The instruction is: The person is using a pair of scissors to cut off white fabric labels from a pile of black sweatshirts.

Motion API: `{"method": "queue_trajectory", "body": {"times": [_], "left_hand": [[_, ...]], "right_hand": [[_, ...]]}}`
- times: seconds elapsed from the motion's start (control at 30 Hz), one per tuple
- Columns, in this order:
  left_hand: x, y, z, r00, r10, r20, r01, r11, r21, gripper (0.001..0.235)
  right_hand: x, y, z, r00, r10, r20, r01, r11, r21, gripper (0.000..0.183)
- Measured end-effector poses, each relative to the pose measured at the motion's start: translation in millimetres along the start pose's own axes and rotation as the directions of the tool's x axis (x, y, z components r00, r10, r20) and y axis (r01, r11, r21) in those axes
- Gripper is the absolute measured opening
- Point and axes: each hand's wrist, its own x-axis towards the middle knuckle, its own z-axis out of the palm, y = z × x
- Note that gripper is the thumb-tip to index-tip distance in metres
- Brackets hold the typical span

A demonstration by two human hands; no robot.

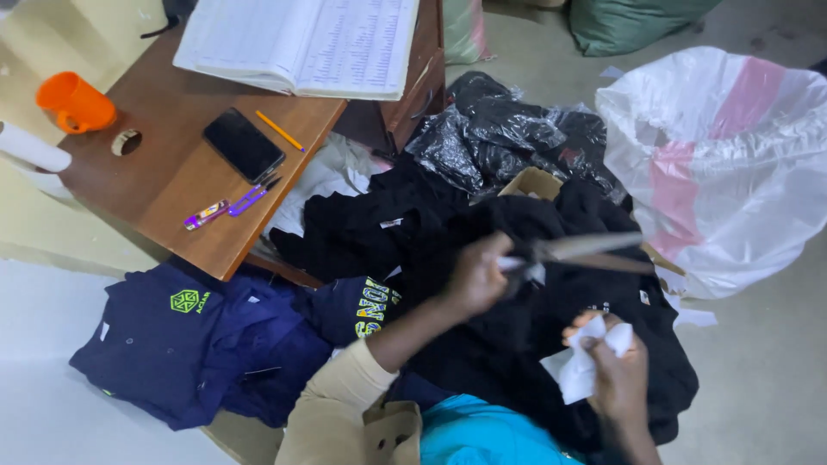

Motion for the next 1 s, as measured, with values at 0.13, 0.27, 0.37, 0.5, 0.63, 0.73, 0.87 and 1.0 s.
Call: {"method": "queue_trajectory", "body": {"times": [0.13, 0.27, 0.37, 0.5, 0.63, 0.73, 0.87, 1.0], "left_hand": [[25, -28, -98, 0.989, -0.016, -0.144, 0.073, 0.915, 0.398, 0.035], [21, -30, -185, 0.949, 0.204, -0.242, 0.076, 0.595, 0.8, 0.04], [10, -45, -205, 0.956, 0.219, -0.197, 0.092, 0.412, 0.906, 0.045], [-24, -144, -180, 0.99, 0.119, -0.082, 0.035, 0.352, 0.935, 0.047], [-61, -257, -138, 0.999, 0.018, -0.029, 0.019, 0.398, 0.917, 0.039], [-112, -357, -124, 0.942, -0.273, -0.197, 0.28, 0.31, 0.908, 0.06], [-153, -395, -132, 0.615, -0.652, -0.444, 0.648, 0.097, 0.755, 0.032], [-145, -375, -136, 0.815, -0.234, -0.53, 0.579, 0.331, 0.745, 0.04]], "right_hand": [[-16, -40, -21, 0.99, -0.127, -0.053, 0.119, 0.984, -0.132, 0.037], [-5, -63, -65, 0.935, -0.278, -0.219, 0.192, 0.919, -0.345, 0.04], [-1, -66, -72, 0.905, -0.337, -0.259, 0.226, 0.898, -0.378, 0.037], [26, -75, -63, 0.918, -0.311, -0.246, 0.21, 0.907, -0.365, 0.038], [48, -74, -49, 0.921, -0.303, -0.244, 0.186, 0.894, -0.407, 0.026], [56, -81, -38, 0.949, -0.237, -0.206, 0.163, 0.933, -0.321, 0.033], [78, -68, -69, 0.957, -0.203, -0.209, 0.113, 0.92, -0.376, 0.04], [161, -21, -164, 0.932, -0.16, -0.326, 0.005, 0.904, -0.427, 0.038]]}}
